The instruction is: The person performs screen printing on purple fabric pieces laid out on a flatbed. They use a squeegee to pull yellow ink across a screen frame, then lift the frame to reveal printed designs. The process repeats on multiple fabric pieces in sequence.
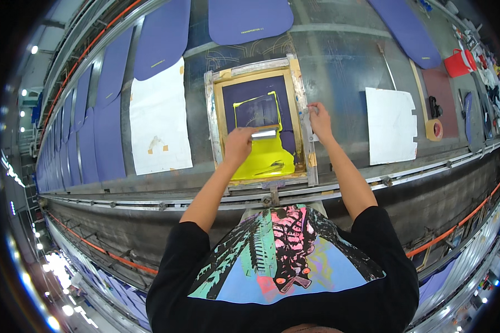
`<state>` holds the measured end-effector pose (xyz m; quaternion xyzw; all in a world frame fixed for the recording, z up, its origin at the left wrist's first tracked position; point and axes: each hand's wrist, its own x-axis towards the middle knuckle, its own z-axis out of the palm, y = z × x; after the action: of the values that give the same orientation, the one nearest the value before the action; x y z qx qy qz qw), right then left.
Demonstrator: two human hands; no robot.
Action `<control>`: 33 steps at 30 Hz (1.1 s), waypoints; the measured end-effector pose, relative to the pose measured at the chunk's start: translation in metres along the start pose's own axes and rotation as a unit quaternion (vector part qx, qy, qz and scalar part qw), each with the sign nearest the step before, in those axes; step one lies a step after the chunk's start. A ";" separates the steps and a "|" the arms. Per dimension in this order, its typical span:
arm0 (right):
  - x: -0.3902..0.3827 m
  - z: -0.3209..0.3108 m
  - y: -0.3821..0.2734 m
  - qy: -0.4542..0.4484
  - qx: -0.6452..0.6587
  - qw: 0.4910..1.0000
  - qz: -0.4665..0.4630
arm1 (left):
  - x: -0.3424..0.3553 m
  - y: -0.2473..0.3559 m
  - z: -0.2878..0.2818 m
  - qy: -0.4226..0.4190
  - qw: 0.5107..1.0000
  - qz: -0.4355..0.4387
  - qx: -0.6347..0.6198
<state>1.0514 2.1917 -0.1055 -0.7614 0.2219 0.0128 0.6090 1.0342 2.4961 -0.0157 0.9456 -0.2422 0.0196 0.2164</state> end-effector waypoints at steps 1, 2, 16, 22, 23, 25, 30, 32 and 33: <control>0.006 -0.002 -0.005 0.009 0.007 1.000 -0.013 | 0.018 -0.005 -0.004 -0.016 0.998 -0.052 -0.017; 0.007 -0.002 -0.008 0.015 0.013 0.999 -0.026 | 0.035 -0.011 -0.010 -0.015 0.997 -0.078 -0.015; -0.006 0.006 -0.010 0.062 0.034 0.987 -0.147 | -0.050 0.035 0.017 0.092 0.995 0.019 0.019; -0.034 0.008 -0.064 0.023 0.051 0.995 -0.078 | -0.093 0.039 -0.020 0.136 0.991 0.006 -0.007; -0.037 0.013 -0.072 0.017 0.062 0.994 -0.092 | -0.095 0.038 -0.032 0.152 0.988 0.005 0.007; -0.042 0.029 -0.089 0.001 0.079 0.991 -0.103 | -0.098 0.028 -0.050 0.199 0.980 -0.019 0.003; -0.070 0.133 -0.141 -0.019 0.080 0.990 -0.110 | -0.127 -0.048 -0.124 0.257 0.963 -0.036 -0.066; -0.074 0.167 -0.145 -0.018 0.093 0.988 -0.119 | -0.141 -0.072 -0.144 0.257 0.960 -0.060 -0.089; -0.075 0.183 -0.147 -0.019 0.120 0.987 -0.104 | -0.145 -0.084 -0.154 0.265 0.958 -0.064 -0.085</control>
<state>1.0816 2.4103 0.0045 -0.7016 0.1294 -0.0629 0.6979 0.9553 2.6921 0.0699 0.8982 -0.1160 0.2349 0.3531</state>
